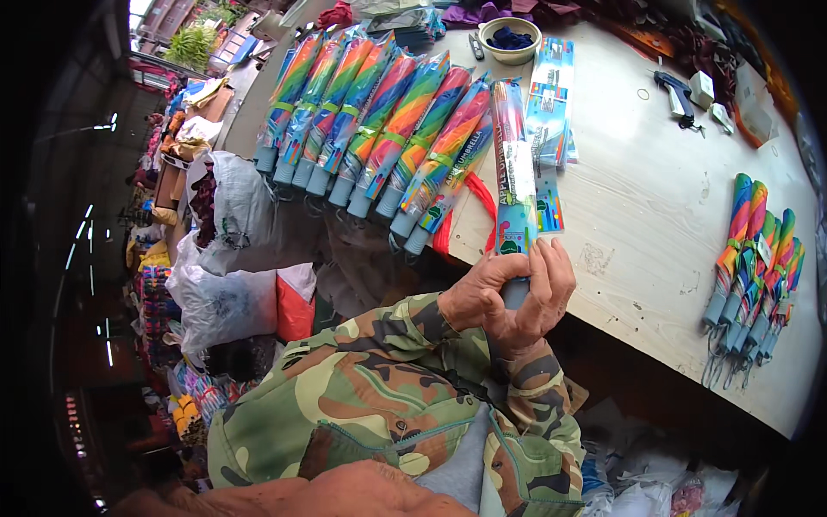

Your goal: Manually inserting rainbow umbrellas into plastic packaging and applying stickers.

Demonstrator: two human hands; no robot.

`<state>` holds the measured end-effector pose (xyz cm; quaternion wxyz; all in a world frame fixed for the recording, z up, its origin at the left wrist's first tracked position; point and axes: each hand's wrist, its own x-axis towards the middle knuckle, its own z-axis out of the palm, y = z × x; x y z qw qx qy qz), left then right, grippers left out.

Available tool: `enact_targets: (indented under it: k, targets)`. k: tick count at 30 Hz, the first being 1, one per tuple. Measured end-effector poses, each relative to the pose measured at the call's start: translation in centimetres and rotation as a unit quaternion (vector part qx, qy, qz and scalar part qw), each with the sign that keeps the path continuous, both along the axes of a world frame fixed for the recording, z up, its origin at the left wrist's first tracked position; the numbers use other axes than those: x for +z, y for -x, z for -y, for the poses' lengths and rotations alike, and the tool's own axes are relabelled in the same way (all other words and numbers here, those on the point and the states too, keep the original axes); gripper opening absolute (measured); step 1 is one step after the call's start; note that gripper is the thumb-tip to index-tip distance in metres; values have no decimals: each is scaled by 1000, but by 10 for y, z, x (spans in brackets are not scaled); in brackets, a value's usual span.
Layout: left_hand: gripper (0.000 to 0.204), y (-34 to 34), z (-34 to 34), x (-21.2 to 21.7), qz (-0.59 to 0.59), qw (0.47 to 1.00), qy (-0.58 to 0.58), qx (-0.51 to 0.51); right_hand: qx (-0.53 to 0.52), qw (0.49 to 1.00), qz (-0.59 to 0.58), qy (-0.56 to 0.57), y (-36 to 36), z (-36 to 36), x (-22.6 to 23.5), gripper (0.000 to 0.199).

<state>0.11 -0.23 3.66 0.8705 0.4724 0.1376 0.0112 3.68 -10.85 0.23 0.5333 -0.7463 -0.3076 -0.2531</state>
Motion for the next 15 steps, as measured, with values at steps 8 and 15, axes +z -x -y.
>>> enact_targets:
  k: [8,15]
  targets:
    - [31,39,-192,91,-207,898,-370,120,-111,972,41,205,-42,76,-10,52]
    - [72,71,-366,121,-347,317,-873,130,-467,750,22,468,-157,258,-64,50]
